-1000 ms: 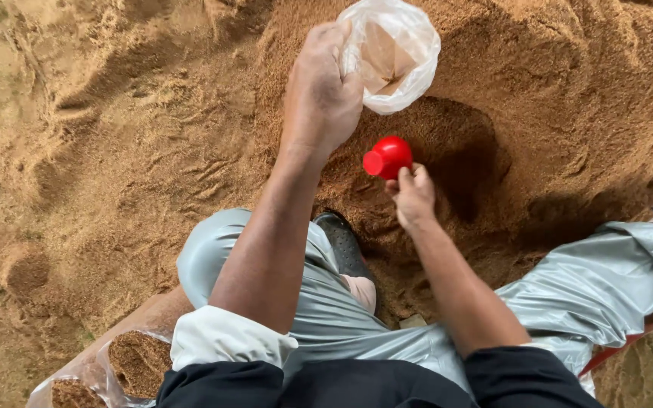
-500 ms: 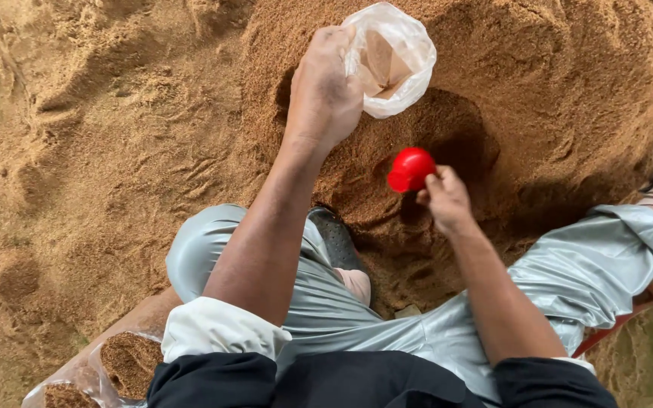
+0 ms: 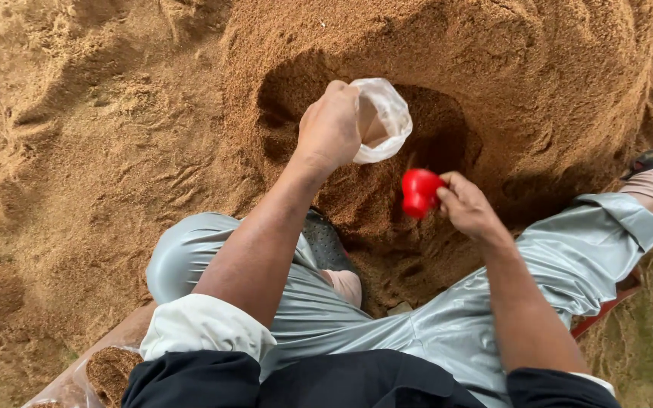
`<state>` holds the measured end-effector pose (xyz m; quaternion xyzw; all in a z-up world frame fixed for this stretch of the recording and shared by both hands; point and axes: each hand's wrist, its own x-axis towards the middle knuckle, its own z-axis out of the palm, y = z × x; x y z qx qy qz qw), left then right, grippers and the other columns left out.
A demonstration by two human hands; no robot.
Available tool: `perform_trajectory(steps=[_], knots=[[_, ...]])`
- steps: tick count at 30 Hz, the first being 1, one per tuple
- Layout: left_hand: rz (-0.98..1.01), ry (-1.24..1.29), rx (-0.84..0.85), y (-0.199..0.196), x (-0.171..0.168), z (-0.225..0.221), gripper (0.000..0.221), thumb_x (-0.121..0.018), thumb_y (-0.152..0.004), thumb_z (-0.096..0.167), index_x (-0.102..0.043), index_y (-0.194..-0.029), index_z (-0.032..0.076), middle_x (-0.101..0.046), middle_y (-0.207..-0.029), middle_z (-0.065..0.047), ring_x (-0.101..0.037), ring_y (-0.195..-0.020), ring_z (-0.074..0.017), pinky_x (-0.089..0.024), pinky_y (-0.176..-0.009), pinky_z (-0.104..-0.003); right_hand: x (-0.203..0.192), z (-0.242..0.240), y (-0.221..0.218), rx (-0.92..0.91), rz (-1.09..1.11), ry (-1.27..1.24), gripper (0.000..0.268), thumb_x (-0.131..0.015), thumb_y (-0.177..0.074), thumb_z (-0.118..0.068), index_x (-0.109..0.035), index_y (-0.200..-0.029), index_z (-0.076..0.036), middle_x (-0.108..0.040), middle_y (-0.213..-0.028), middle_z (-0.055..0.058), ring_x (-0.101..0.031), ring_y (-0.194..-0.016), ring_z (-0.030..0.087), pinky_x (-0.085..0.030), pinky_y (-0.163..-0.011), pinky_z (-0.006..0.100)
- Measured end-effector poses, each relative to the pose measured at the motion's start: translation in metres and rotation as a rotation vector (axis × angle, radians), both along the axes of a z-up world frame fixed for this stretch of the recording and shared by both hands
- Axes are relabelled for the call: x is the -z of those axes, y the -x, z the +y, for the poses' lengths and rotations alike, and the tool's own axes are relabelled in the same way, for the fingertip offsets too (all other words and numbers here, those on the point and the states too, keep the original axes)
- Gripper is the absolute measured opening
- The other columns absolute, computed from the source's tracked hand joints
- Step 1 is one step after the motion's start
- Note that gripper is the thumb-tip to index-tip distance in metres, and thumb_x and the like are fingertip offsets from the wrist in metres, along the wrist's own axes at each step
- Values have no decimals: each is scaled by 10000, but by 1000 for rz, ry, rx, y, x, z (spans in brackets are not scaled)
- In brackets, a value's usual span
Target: Filling small plastic bags with sawdust using a hand scoop and tamping the material down.
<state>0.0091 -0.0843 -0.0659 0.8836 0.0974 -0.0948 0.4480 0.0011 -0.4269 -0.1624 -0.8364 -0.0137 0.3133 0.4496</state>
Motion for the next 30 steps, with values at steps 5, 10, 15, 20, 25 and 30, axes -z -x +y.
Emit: perform_trajectory(steps=[5,10,15,20,25,30], knots=[[35,-122,123,1,-3,-10,253,-638,-816,-49,-676,-1065,-26,-610,-1179,-184,-704,-930,-469,-567,-831,-588,-52,-9,14,-643,207,431,192,-610,-956,-101,-745,-1083,-50,-783,-889,270,-766,-870,447,-579,-822,536],[91,-153,166,3,10,-11,288,-643,-798,-43,-685,-1080,-1,-616,-1180,-168,-712,-941,-449,-571,-830,-544,-35,1,-4,-610,-86,477,189,-582,-993,-209,-708,-1128,-165,-760,-964,154,-747,-946,384,-590,-853,514],[105,-216,181,4,15,-9,299,-649,-817,-25,-678,-1114,-2,-622,-1185,-157,-720,-956,-421,-580,-852,-510,-67,-9,-14,-690,-277,546,175,-580,-991,-186,-703,-1102,-130,-753,-933,168,-746,-888,394,-600,-796,517],[139,-177,183,8,-17,-10,303,-655,-801,-25,-701,-1098,13,-646,-1164,-175,-732,-931,-428,-583,-819,-517,40,-106,-32,-780,-233,1244,234,-601,-902,-209,-826,-872,-264,-784,-750,18,-774,-703,241,-611,-588,387],[125,-212,204,7,23,-14,287,-654,-773,5,-695,-1056,34,-659,-1120,-154,-725,-959,-425,-587,-832,-521,41,-73,-43,-757,-330,1102,223,-623,-912,-187,-809,-1027,-228,-780,-899,73,-775,-786,303,-627,-676,450],[143,-266,172,4,34,-7,311,-706,-778,38,-675,-1087,56,-655,-1108,-125,-728,-982,-397,-597,-841,-515,-34,7,-27,-600,-380,794,193,-573,-1007,-204,-744,-1096,-217,-732,-992,95,-765,-910,335,-641,-798,468]])
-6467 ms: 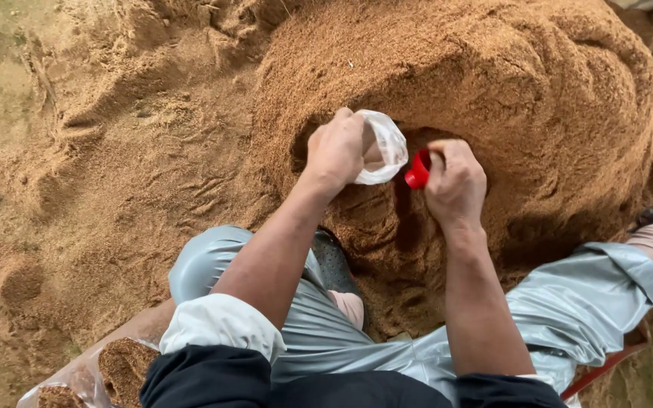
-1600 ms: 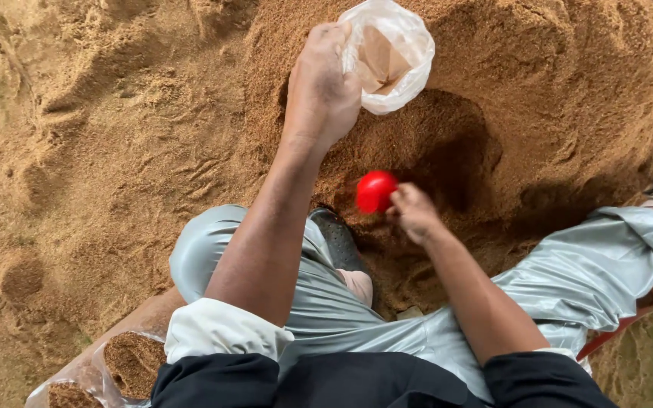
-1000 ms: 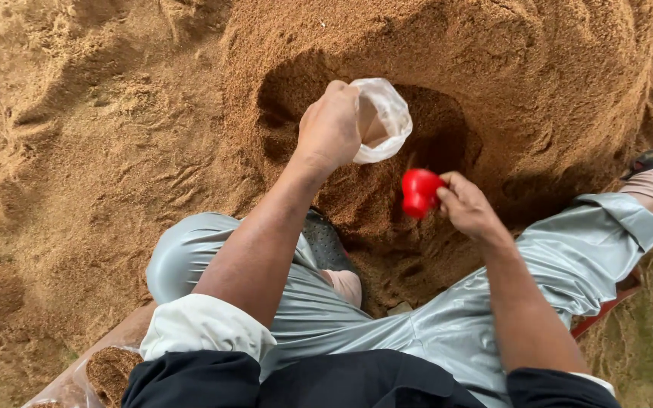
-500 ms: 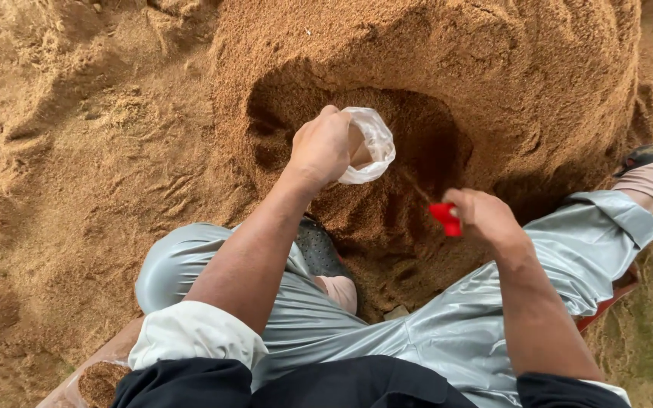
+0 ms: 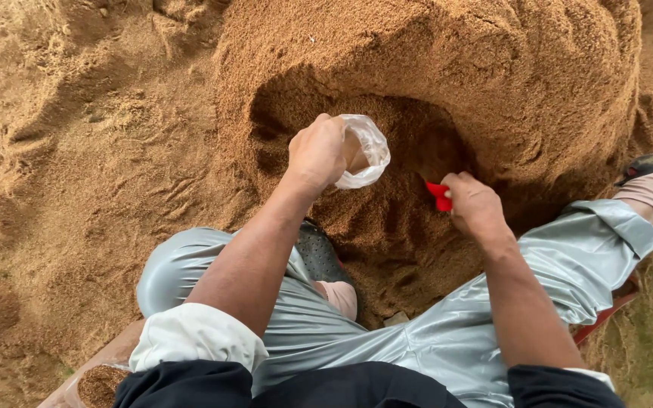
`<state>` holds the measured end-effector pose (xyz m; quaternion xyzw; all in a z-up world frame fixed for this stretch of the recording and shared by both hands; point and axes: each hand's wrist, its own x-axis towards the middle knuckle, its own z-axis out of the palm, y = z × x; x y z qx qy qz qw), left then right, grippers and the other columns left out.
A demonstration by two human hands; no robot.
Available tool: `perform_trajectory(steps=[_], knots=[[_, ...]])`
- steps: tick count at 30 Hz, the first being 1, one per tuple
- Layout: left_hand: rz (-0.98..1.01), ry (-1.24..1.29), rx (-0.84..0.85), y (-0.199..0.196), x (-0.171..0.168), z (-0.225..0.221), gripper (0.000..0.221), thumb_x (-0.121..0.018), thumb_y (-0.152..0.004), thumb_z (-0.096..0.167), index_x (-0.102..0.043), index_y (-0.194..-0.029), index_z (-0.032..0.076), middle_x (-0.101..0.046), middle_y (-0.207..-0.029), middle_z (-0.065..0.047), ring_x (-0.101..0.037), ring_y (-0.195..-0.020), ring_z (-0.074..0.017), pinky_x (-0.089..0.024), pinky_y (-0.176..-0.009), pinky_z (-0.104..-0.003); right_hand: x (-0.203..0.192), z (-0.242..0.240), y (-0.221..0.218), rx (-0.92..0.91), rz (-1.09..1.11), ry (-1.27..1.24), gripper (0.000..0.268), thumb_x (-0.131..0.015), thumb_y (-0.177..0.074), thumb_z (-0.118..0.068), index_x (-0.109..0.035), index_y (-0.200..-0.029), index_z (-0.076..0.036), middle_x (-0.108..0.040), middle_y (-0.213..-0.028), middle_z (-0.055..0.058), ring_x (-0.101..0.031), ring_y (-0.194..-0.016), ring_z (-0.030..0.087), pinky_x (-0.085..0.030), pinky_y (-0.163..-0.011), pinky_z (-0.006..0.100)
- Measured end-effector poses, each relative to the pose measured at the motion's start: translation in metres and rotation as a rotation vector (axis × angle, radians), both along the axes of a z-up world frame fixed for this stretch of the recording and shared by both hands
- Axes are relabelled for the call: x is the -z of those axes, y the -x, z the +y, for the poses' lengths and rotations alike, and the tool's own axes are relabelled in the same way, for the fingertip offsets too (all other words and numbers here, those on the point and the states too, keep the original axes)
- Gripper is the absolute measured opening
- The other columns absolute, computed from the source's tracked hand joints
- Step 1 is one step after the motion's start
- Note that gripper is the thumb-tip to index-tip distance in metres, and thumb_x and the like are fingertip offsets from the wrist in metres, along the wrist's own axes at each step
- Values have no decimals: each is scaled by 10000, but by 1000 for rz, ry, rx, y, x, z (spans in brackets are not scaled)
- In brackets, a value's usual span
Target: Filling small plastic bags with sawdust using a hand scoop and tamping the material down.
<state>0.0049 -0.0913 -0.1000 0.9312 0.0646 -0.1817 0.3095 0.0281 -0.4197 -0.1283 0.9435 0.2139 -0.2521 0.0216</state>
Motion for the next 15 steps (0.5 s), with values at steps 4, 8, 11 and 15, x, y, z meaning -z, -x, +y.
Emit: perform_trajectory(steps=[4,8,11,15], knots=[[8,19,-104,-3,11,6,291,-631,-803,39,-675,-1088,74,-662,-1071,-132,-722,-976,-405,-591,-835,-521,-23,33,33,156,174,-222,139,-628,-975,-169,-746,-1032,-122,-751,-923,169,-751,-884,406,-630,-776,553],[28,112,-171,0,-25,2,297,-588,-812,17,-688,-1088,63,-701,-1021,-146,-720,-980,-428,-583,-828,-548,6,45,56,84,232,-318,118,-649,-943,-191,-735,-1003,-138,-757,-909,135,-750,-897,384,-631,-766,528],[36,151,-179,1,-15,3,313,-596,-811,61,-677,-1113,64,-702,-1025,-161,-715,-990,-434,-577,-828,-564,65,40,57,56,100,-354,169,-568,-981,-292,-699,-998,-188,-706,-919,109,-738,-848,377,-620,-730,521],[13,130,-164,0,-5,4,311,-602,-810,52,-683,-1110,61,-706,-1009,-161,-719,-975,-433,-578,-823,-558,79,52,33,54,33,-343,183,-516,-1008,-280,-674,-993,-189,-691,-867,75,-751,-813,330,-608,-706,490]])
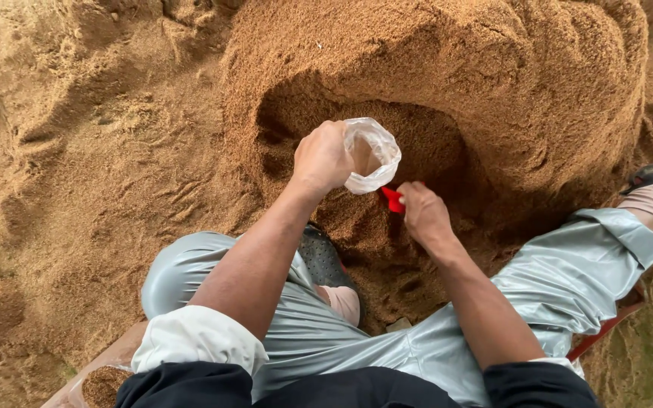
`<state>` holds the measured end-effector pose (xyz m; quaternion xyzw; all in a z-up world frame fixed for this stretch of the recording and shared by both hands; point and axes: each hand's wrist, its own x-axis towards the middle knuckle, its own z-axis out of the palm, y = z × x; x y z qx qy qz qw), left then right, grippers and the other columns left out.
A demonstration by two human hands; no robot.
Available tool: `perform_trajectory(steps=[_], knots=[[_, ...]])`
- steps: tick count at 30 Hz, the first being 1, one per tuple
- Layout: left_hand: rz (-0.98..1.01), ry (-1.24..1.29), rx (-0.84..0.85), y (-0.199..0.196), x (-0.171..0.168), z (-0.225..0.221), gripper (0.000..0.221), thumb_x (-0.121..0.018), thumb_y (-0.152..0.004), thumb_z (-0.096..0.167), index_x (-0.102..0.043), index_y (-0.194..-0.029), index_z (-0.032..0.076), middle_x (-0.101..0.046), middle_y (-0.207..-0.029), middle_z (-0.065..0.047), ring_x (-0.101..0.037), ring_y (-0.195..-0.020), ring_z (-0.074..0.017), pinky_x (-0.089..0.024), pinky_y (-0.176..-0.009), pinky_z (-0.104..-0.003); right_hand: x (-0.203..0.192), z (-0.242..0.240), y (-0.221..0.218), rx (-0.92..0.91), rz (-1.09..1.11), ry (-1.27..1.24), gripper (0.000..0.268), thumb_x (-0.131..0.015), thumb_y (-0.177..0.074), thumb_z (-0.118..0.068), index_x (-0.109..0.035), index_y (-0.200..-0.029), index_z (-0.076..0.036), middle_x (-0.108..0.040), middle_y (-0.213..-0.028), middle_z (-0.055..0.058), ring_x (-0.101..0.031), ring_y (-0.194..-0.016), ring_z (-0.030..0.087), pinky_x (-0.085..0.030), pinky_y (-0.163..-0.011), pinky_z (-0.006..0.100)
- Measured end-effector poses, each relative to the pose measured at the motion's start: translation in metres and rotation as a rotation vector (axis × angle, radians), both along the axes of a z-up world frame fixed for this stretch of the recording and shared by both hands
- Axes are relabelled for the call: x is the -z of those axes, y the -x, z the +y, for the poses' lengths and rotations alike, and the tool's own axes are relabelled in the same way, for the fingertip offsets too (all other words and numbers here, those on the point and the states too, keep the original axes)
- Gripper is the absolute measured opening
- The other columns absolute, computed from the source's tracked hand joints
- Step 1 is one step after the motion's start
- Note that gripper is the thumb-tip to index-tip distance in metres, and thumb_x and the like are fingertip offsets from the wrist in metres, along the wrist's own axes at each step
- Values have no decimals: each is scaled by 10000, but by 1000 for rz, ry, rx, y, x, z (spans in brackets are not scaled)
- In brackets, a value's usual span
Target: Filling small plastic bags with sawdust using a hand scoop and tamping the material down.
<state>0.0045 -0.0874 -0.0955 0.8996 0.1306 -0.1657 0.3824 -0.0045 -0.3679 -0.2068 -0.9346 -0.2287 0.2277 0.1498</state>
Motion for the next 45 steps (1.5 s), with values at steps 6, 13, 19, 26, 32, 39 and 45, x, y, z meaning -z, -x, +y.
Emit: perform_trajectory(steps=[6,13,19,26,32,39,45], knots=[[-24,8,-18,2,-18,-3,295,-542,-826,26,-685,-1084,16,-693,-1010,-210,-706,-984,-452,-576,-846,-569,15,14,-12,14,-90,-78,256,-461,-1062,-278,-666,-1045,-125,-653,-925,134,-708,-830,403,-599,-705,513],[-43,39,-53,6,-8,-9,275,-545,-834,11,-695,-1064,-12,-682,-1022,-211,-706,-967,-454,-577,-848,-555,13,25,17,922,198,-413,732,-601,-1028,-579,-352,-1374,16,-393,-1280,234,-655,-976,294,-627,-751,398],[-99,40,-78,5,6,-9,196,-562,-834,-4,-694,-979,-15,-660,-1030,-214,-701,-934,-466,-583,-818,-564,31,45,-8,1373,663,-825,589,-579,-1029,-489,-438,-1255,37,-488,-1093,164,-636,-886,244,-618,-875,403],[-163,146,-241,-3,45,-8,209,-500,-816,-17,-682,-750,59,-662,-993,-198,-695,-884,-475,-593,-756,-550,77,26,-10,1541,632,-1180,444,-611,-1013,-347,-409,-1276,-52,-485,-1177,204,-694,-951,359,-617,-973,534],[-161,193,-283,-7,51,-10,217,-498,-817,1,-675,-711,70,-693,-962,-178,-710,-859,-451,-598,-739,-537,17,29,-9,1327,506,-1274,481,-498,-1038,-437,-428,-1378,-105,-567,-1127,147,-688,-979,277,-655,-950,437],[-111,175,-267,-9,49,-17,175,-505,-829,34,-654,-920,31,-705,-985,-232,-707,-956,-467,-573,-820,-611,-108,69,-20,977,158,-1205,560,-423,-1081,-440,-363,-1524,-103,-589,-1196,147,-677,-1011,221,-671,-935,344],[-127,240,-258,4,-16,-16,225,-514,-847,31,-624,-1040,-5,-703,-1067,-238,-691,-995,-498,-548,-842,-653,-135,86,-15,477,-245,-839,474,-450,-1124,-246,-415,-1494,49,-519,-1277,314,-645,-1124,461,-633,-922,519]])
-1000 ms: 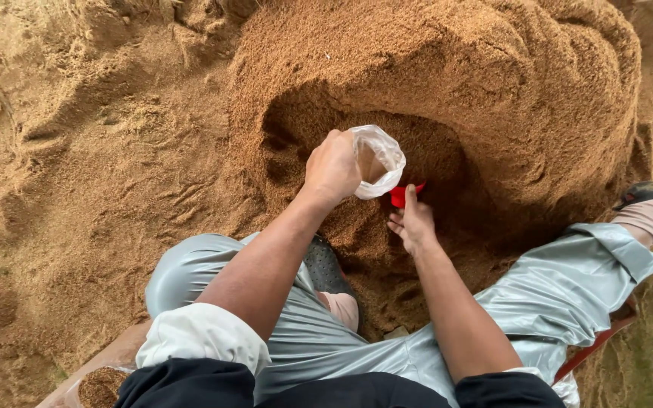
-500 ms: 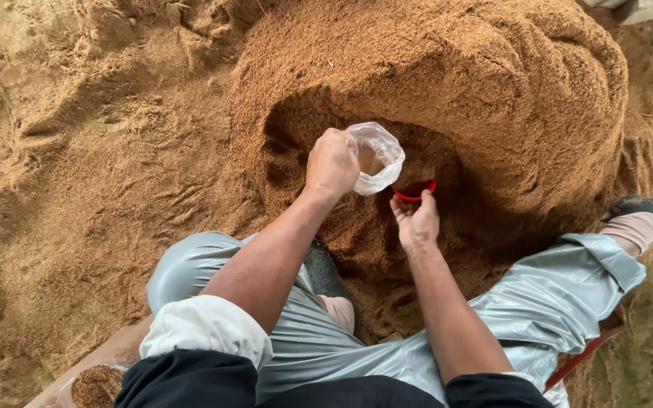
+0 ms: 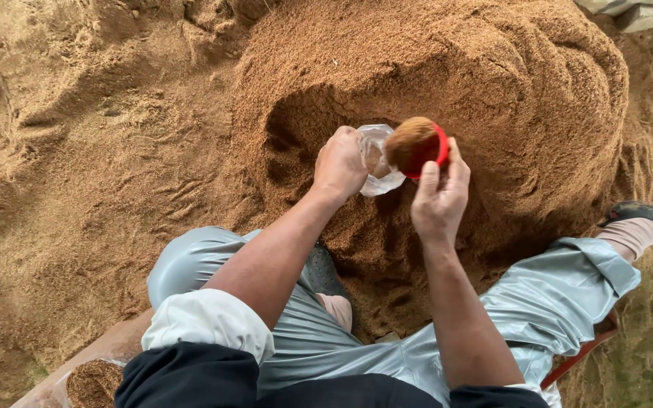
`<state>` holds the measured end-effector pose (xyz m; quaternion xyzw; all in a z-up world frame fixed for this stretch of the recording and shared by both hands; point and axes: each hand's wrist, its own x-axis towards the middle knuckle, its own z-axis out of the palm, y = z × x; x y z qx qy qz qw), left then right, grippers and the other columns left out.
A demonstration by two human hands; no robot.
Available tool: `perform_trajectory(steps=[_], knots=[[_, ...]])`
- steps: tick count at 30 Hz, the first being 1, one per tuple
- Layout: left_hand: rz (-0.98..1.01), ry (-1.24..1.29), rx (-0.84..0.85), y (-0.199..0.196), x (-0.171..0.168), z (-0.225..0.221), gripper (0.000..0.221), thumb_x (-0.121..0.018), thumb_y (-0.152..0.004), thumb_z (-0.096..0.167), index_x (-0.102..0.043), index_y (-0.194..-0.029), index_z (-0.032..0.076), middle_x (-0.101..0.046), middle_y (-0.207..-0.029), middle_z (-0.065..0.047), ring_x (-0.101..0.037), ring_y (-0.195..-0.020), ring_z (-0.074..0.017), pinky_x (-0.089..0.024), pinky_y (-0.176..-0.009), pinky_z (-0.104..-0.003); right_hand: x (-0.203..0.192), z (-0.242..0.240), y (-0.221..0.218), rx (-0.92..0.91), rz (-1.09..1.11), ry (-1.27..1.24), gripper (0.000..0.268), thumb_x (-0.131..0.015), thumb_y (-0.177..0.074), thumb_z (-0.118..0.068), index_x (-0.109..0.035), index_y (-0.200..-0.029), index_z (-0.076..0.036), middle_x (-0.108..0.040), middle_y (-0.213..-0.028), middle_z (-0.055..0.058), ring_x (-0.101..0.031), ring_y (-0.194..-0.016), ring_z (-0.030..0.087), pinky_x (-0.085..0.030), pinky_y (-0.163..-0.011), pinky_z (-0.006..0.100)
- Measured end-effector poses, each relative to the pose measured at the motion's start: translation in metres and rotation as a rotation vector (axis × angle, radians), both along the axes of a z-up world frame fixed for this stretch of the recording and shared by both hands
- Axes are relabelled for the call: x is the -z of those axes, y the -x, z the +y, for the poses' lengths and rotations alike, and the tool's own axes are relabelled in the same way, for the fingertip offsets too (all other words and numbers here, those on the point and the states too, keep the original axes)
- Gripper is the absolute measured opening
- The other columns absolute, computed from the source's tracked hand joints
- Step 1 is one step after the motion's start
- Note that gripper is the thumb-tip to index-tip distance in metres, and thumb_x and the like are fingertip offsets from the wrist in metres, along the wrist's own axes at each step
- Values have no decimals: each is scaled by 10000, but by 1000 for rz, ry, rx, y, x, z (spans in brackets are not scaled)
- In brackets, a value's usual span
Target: Filling small plastic bags with sawdust using a hand scoop and tamping the material down.
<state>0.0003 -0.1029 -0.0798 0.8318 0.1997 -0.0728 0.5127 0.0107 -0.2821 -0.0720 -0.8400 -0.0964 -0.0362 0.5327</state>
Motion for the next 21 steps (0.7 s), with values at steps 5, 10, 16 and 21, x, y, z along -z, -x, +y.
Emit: perform_trajectory(steps=[5,10,16,21], knots=[[-27,-59,53,-9,63,-7,336,-552,-824,18,-681,-1133,-4,-672,-1200,-181,-685,-1039,-479,-589,-856,-591,1,15,5,-154,-325,486,583,-554,-1075,-366,-461,-1512,9,-422,-1377,344,-560,-1221,530,-610,-919,603],[-16,-101,66,-10,67,-7,332,-578,-812,9,-678,-1128,14,-665,-1212,-159,-682,-1045,-465,-589,-864,-594,19,10,6,-194,-453,617,551,-593,-1057,-355,-495,-1497,-38,-425,-1429,319,-540,-1280,517,-608,-947,556],[-21,-123,57,-7,41,-1,336,-538,-816,1,-686,-1118,15,-666,-1203,-146,-684,-1022,-471,-583,-847,-592,22,-37,-6,45,-148,261,510,-709,-1044,-231,-496,-1460,-26,-475,-1335,289,-635,-1108,473,-653,-811,475],[-42,-142,79,-6,39,-5,311,-503,-830,19,-682,-1084,18,-665,-1197,-115,-691,-977,-480,-577,-823,-603,37,-93,-7,170,356,265,431,-601,-1100,-373,-526,-1389,-62,-585,-1198,273,-707,-971,415,-661,-750,501]])
